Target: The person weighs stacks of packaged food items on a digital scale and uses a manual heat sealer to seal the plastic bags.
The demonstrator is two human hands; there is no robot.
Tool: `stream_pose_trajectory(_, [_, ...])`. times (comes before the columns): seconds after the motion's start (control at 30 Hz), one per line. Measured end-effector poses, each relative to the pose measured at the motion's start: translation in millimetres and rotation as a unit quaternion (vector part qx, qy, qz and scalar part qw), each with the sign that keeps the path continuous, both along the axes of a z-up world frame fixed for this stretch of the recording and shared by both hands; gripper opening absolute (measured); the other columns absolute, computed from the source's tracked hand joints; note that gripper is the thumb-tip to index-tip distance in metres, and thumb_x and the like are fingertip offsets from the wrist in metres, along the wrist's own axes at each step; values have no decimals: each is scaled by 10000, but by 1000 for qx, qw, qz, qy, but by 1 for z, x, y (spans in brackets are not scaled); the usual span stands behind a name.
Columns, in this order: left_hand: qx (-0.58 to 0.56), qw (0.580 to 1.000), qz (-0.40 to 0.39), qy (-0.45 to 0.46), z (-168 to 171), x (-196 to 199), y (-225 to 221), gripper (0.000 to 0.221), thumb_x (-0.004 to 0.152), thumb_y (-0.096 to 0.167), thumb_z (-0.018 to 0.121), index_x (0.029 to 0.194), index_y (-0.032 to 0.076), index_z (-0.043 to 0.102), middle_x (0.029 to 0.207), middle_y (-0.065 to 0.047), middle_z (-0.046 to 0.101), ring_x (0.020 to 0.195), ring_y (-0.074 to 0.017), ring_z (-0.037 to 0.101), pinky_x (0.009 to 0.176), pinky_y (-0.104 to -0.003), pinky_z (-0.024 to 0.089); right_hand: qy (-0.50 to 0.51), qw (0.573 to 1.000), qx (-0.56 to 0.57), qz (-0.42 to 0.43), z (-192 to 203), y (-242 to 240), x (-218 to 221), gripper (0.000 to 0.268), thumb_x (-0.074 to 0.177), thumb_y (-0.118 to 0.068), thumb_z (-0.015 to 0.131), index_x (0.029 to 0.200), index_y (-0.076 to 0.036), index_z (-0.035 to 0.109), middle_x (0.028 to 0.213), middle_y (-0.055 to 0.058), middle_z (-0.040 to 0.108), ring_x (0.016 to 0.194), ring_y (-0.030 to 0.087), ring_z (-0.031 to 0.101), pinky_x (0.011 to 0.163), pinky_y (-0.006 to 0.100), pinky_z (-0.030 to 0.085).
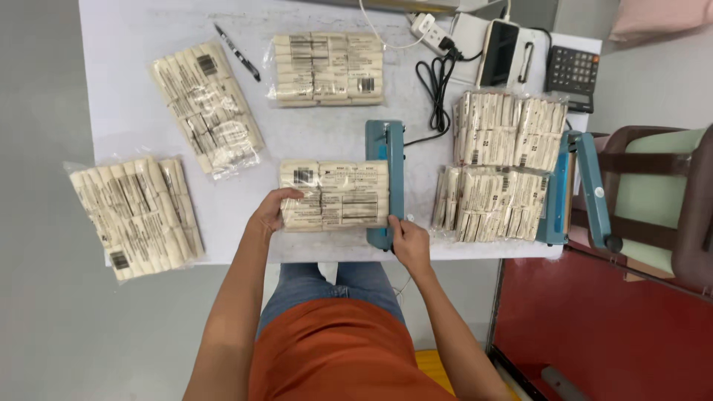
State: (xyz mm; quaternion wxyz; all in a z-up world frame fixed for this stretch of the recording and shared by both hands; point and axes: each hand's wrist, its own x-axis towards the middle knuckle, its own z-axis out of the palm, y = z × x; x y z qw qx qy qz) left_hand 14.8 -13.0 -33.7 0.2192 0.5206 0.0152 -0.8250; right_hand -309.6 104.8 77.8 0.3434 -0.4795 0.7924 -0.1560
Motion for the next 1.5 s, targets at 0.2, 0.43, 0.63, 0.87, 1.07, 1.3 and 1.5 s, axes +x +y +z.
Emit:
stream_pose_trajectory(0.2, [7, 999, 4, 33, 0, -6, -4, 593, 693, 172, 744, 1275, 68, 697, 1165, -213, 730, 973, -396, 751, 875, -563, 584, 26, 999, -30, 17, -8, -10, 8, 604, 1099, -376, 525, 572, -81, 522, 528, 156, 546, 534, 214, 572, 544, 358, 478])
stream_pose_trajectory(0.43, [15, 999, -2, 45, 2, -6, -5, 577, 708, 189, 743, 1263, 39, 698, 1156, -220, 731, 971, -390, 751, 870, -553, 587, 63, 997, -20, 30, -3, -5, 6, 623, 1118, -401, 426, 567, -117, 493, 511, 122, 534, 520, 239, 569, 547, 384, 487])
stream_pose_trajectory(0.63, [8, 998, -14, 58, 13, -14, -4, 576, 711, 203, 743, 1261, 37, 703, 1161, -219, 732, 968, -382, 753, 868, -542, 591, 69, 997, -12, 37, -2, -8, 3, 618, 1126, -430, 399, 598, -129, 508, 554, 120, 576, 545, 187, 565, 580, 361, 496])
stream_pose_trajectory(0.87, [13, 998, -21, 54, 23, -14, -6, 574, 718, 206, 749, 1262, 28, 703, 1172, -220, 728, 977, -376, 748, 872, -534, 589, 90, 995, -12, 41, -5, -6, 4, 595, 1119, -440, 406, 637, -110, 518, 617, 161, 606, 603, 273, 621, 599, 428, 508])
stream_pose_trajectory(1.07, [0, 999, -28, 46, 28, -15, -6, 555, 724, 217, 753, 1248, 37, 710, 1170, -212, 732, 980, -364, 750, 872, -524, 592, 104, 993, -9, 49, -3, -7, 6, 588, 1122, -428, 386, 649, -107, 525, 636, 148, 631, 624, 273, 646, 622, 436, 539])
stream_pose_trajectory(1.3, [-12, 998, -47, 30, 23, -6, -14, 544, 721, 237, 751, 1233, 55, 717, 1152, -183, 742, 960, -342, 758, 865, -509, 597, 38, 999, 14, -24, 18, 1, 2, 512, 1113, -391, 395, 880, -18, 656, 878, 223, 692, 888, 386, 649, 816, 516, 504])
stream_pose_trajectory(1.5, [-8, 999, -44, 31, 27, -10, -8, 532, 708, 218, 750, 1212, 47, 723, 1142, -182, 746, 952, -341, 760, 855, -507, 599, -58, 981, -36, -182, 83, -23, -35, 487, 1164, -296, 369, 798, -85, 612, 698, 95, 577, 691, 211, 525, 675, 331, 433])
